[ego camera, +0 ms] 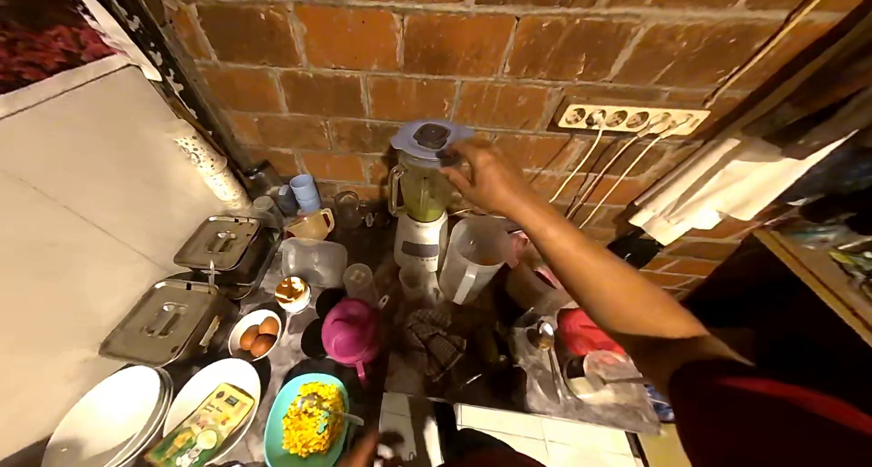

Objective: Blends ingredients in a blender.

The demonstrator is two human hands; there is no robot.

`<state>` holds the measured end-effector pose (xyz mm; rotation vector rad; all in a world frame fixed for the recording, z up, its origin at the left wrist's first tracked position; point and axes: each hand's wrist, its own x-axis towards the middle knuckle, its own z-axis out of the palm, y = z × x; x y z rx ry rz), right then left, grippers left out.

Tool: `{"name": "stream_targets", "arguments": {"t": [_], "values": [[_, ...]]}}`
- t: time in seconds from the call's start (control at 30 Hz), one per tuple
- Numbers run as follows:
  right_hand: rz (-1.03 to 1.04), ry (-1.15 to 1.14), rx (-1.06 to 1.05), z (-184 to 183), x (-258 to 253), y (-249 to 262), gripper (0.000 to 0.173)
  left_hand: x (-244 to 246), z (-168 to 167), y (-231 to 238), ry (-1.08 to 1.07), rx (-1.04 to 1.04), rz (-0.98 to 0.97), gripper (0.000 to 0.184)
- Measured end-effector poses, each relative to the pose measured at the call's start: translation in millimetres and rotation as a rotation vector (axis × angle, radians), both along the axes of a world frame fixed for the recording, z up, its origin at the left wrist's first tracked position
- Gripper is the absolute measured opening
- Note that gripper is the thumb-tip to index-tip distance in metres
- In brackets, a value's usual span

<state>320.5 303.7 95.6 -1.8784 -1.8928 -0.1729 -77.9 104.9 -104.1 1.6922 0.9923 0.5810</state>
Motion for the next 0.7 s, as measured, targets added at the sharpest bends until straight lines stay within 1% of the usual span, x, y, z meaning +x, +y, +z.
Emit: {"name": "stream_targets", "arguments": {"t": [0.03, 0.1, 0.17, 0.2, 0.23, 0.27, 0.3, 0.33, 0.37, 0.4, 0.43, 0.47, 0.53, 0.7], "values": [[0.022, -0.038, 0.0, 9.7, -0.7, 18.6, 0.045, 17.2, 21.5, 32.6, 0.022, 0.075, 0.039, 0.031], [0.021, -0.105, -0.097, 18.2, -10.2, 56.2, 0.059, 61.4, 60.9, 105.1, 0.082, 0.274, 0.12, 0.042], [-0.031, -0.173, -0.226, 14.7, -25.3, 88.2, 0.075, 109.1, 93.2, 184.7, 0.115, 0.395, 0.133, 0.056], [-0.074, -0.224, -0.266, 11.5, -31.9, 100.3, 0.076, 133.0, 102.1, 223.8, 0.109, 0.436, 0.13, 0.064], [-0.109, -0.253, -0.303, 10.1, -39.3, 107.7, 0.071, 156.7, 109.1, 259.1, 0.095, 0.456, 0.123, 0.071], [-0.126, -0.259, -0.33, 9.3, -46.0, 111.7, 0.059, 179.5, 113.0, 289.3, 0.068, 0.464, 0.113, 0.075], [-0.128, -0.253, -0.349, 7.4, -50.4, 116.1, 0.047, 200.1, 114.5, 313.4, 0.066, 0.456, 0.099, 0.077], [-0.128, -0.236, -0.372, 5.9, -53.9, 119.3, 0.039, 216.9, 112.7, 332.3, 0.049, 0.441, 0.059, 0.075], [-0.131, -0.227, -0.397, 5.7, -55.5, 121.4, 0.035, 231.1, 109.7, 345.8, 0.02, 0.43, 0.017, 0.065], [-0.132, -0.227, -0.41, 6.2, -55.9, 123.4, 0.032, 242.6, 105.8, 356.0, -0.021, 0.415, -0.005, 0.051], [-0.126, -0.231, -0.409, 7.4, -54.8, 125.7, 0.031, 250.6, 98.7, 366.0, -0.077, 0.399, -0.012, 0.036], [-0.119, -0.237, -0.409, 8.1, -53.1, 128.1, 0.032, 255.0, 92.4, 372.8, -0.119, 0.385, -0.021, 0.026], [-0.092, -0.255, -0.396, 9.3, -51.0, 128.5, 0.031, 256.7, 86.6, 377.7, -0.174, 0.366, -0.036, 0.019], [-0.085, -0.242, -0.343, 13.9, -47.4, 127.6, 0.026, 259.5, 81.2, 380.0, -0.208, 0.322, -0.012, 0.016]]}}
